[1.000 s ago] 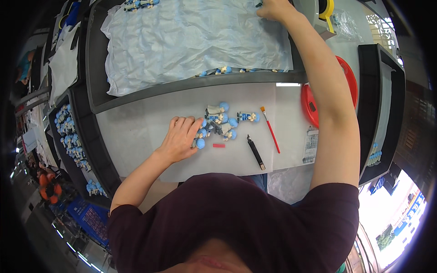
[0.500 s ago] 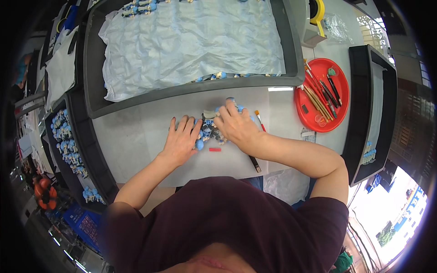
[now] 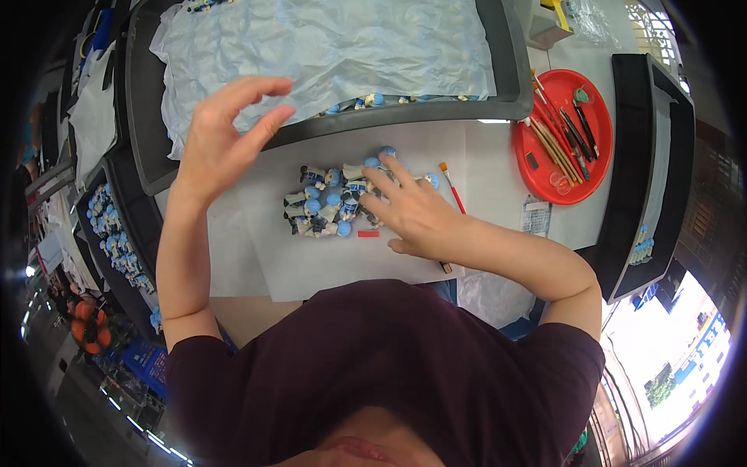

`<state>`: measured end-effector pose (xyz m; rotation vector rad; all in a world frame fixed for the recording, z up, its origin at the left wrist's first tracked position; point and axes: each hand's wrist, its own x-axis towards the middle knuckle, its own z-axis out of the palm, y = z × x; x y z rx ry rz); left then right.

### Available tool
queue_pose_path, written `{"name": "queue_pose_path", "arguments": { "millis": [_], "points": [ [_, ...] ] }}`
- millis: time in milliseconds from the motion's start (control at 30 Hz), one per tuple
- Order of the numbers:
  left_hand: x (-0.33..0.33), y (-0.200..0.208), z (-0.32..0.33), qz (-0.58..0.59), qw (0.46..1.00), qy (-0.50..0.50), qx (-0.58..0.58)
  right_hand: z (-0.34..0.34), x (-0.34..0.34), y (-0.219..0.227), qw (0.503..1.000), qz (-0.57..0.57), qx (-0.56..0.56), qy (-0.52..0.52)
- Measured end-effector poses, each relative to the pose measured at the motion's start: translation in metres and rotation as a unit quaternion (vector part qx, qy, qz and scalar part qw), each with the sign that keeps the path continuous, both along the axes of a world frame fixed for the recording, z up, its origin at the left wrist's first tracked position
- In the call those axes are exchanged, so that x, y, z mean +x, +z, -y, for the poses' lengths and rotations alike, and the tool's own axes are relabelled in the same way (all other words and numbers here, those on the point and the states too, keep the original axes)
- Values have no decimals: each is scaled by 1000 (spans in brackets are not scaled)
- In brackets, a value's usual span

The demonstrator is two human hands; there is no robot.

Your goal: The person assembles small blue and white figurines by hand. They pick up individual parts from a tray and the table, connect them together, and place the completed figurines into a blue storage bin. The process involves repetitive picking, joining, and placing of the small plastic components.

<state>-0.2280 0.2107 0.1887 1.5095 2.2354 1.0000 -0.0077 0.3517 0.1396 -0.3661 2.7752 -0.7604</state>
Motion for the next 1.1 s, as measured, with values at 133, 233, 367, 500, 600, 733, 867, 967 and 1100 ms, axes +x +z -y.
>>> {"name": "queue_pose_path", "arguments": {
  "millis": [133,233,367,500,600,733,867,967,1100],
  "points": [
    [-26,-15,-27,-21,1000,15,-3,-71,-41,29,970,-112,-161,-140],
    [-54,-39,-63,-54,998,0,45,-139,-88,15,935,-180,-111,-286],
    [-91,-69,-119,-96,995,-2,-14,-215,-146,-19,929,-209,-41,-301],
    [-112,-84,-159,-157,983,-12,-92,-240,-198,-40,927,-249,100,-263],
    [-121,-88,-197,-197,975,-17,-100,-250,-234,-47,933,-206,169,-243],
    [-130,-94,-243,-220,968,-25,-119,-251,-265,-51,926,-102,282,-230],
    [-141,-93,-269,-233,950,-22,-207,-253,-282,-50,928,11,304,-214],
    [-155,-98,-279,-228,941,-54,-244,-256,-288,-52,926,34,315,-208],
    [-160,-100,-284,-250,936,-53,-243,-257,-289,-55,927,-29,317,-201]
  ]
}}
